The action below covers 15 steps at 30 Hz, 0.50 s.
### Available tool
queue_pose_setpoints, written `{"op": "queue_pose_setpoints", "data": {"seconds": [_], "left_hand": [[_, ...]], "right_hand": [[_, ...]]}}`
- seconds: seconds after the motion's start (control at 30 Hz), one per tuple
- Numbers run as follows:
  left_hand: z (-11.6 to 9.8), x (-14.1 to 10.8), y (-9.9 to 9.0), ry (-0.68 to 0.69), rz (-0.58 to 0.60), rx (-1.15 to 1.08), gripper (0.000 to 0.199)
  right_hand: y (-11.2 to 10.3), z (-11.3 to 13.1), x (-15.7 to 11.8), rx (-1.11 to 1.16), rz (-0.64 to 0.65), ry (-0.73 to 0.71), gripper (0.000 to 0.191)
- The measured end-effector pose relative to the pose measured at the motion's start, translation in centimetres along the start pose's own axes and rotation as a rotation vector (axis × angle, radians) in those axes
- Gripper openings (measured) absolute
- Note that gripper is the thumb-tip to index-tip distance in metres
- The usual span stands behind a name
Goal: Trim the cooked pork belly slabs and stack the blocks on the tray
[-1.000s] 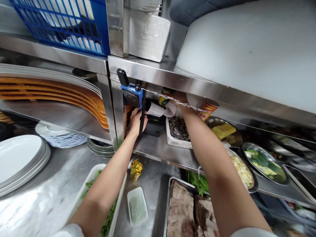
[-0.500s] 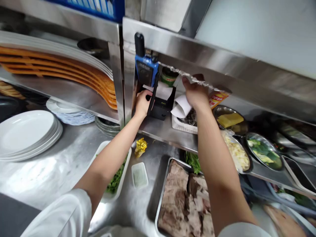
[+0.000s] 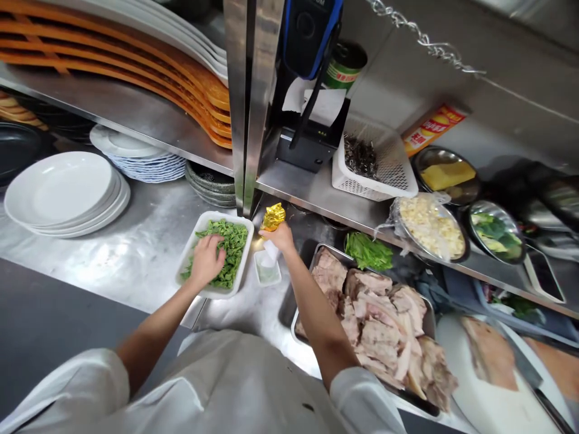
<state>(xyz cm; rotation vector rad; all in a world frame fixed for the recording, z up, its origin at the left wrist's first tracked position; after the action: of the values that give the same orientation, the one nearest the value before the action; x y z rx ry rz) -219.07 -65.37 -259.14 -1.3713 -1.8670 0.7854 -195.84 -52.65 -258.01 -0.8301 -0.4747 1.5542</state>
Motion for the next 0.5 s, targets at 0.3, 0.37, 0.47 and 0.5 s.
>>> {"op": "queue_pose_setpoints", "data": {"seconds": [0.3,0.37,0.47,0.5], "left_hand": [[16.7,-8.0,-1.3,-0.570,0.238,0.100,0.036],[17.8,-6.9,-1.2,-0.554,0.159,0.110,0.028],[18.7,-5.2,-1.5,-0.540,0.073,0.101,0.022],[18.9,-4.8,-1.6,-0.528,0.074,0.092,0.021]], "right_hand": [[1.6,-1.6,-2.5,0.173,-0.174,0.064,0.035],[-0.1,-1.3,-3.5,0.201,-0.217,0.054,0.032],[-5.0,-0.3,-5.6,0.304,-0.228,-0.023,0.031],[-7.3,0.2,-6.3,0.360,-0.231,-0.051,0.032]]}}
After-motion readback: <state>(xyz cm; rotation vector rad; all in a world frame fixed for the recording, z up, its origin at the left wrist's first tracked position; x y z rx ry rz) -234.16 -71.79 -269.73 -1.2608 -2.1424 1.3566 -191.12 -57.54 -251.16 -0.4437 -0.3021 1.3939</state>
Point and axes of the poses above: each hand's wrist, its own x-axis towards the middle knuckle, its own y-axis out of the palm, z = x × y, the point moved 2 cm from there along x, towards the middle knuckle, and after that the axes turned 7 degrees about -z, right-handed, at the moved point
